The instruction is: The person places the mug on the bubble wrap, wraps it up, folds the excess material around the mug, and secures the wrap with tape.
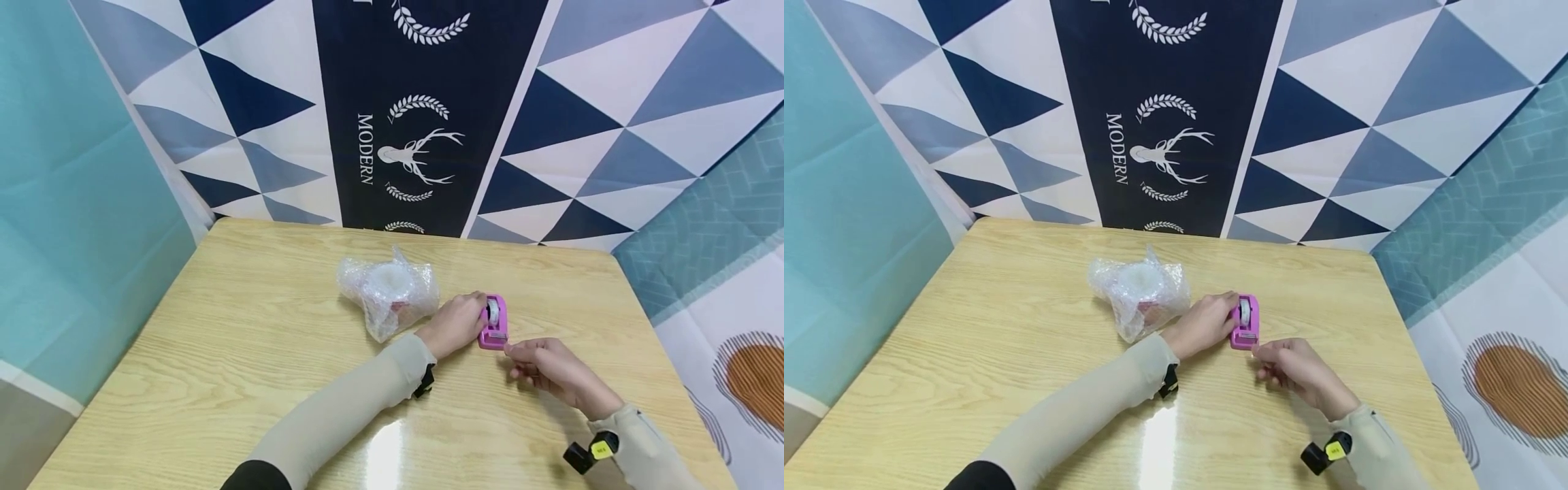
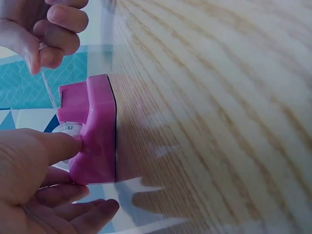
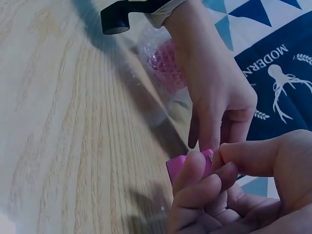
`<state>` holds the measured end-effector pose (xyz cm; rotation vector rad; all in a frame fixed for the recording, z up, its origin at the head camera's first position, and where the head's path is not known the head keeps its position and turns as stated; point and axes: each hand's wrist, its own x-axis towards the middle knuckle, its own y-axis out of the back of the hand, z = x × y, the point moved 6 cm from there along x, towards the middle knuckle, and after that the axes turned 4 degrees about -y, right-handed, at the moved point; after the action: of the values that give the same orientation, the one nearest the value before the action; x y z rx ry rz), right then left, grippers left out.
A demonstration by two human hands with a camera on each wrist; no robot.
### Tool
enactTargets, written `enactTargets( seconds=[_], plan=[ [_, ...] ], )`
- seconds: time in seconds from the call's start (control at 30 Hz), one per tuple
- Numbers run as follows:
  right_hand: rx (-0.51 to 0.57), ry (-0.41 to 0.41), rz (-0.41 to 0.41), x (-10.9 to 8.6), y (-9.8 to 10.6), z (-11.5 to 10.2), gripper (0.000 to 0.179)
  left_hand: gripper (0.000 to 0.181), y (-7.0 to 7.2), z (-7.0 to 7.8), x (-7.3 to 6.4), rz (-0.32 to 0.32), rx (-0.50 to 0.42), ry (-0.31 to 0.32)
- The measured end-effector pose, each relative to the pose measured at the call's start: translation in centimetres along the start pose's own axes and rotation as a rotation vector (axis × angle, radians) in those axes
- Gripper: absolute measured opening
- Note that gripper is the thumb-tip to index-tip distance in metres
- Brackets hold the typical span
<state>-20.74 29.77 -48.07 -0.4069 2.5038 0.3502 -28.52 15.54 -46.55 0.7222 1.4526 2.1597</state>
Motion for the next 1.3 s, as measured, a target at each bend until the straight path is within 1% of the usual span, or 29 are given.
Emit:
enactTargets(
  seconds=[0.07, 0.2, 0.33, 0.47, 0.57, 0.67, 0.83, 0.93, 1.07, 1.3],
  plan=[
    [-0.010, -0.005, -0.045, -0.1, -0.1, 0.4, 0.029, 0.033, -0.2, 0.1, 0.0, 0.000, 0.001, -0.007],
    [-0.041, 0.008, -0.099, -0.3, -0.2, 0.6, 0.030, 0.029, -0.2, 0.1, 0.1, 0.012, 0.003, -0.012],
    [-0.029, -0.006, -0.118, -0.2, -0.1, 1.0, 0.029, 0.025, -0.1, -0.1, 0.2, 0.013, -0.002, 0.000],
    [-0.002, -0.050, -0.137, 0.0, -0.2, 1.7, 0.028, 0.025, -0.1, -0.2, 0.0, -0.001, 0.001, 0.002],
    [0.020, -0.076, -0.132, 0.2, -0.3, 2.3, 0.027, 0.026, 0.0, -0.2, 0.0, 0.002, 0.013, 0.001],
    [0.010, -0.080, -0.108, 0.5, -0.5, 2.7, 0.026, 0.027, 0.0, -0.2, 0.0, 0.010, 0.022, -0.002],
    [-0.097, -0.070, -0.014, 1.0, -0.7, 2.9, 0.033, 0.030, -0.1, -0.2, 0.0, 0.009, 0.021, -0.004],
    [-0.150, -0.052, 0.018, 1.3, -0.8, 2.9, 0.036, 0.030, -0.2, -0.2, 0.1, 0.002, 0.026, -0.007],
    [-0.151, -0.040, 0.009, 1.5, -0.9, 2.9, 0.035, 0.031, -0.2, -0.1, 0.0, -0.008, 0.023, -0.008],
    [-0.137, -0.064, -0.009, 1.4, -1.0, 3.1, 0.038, 0.032, -0.2, -0.2, 0.1, -0.007, 0.030, -0.003]
  ],
)
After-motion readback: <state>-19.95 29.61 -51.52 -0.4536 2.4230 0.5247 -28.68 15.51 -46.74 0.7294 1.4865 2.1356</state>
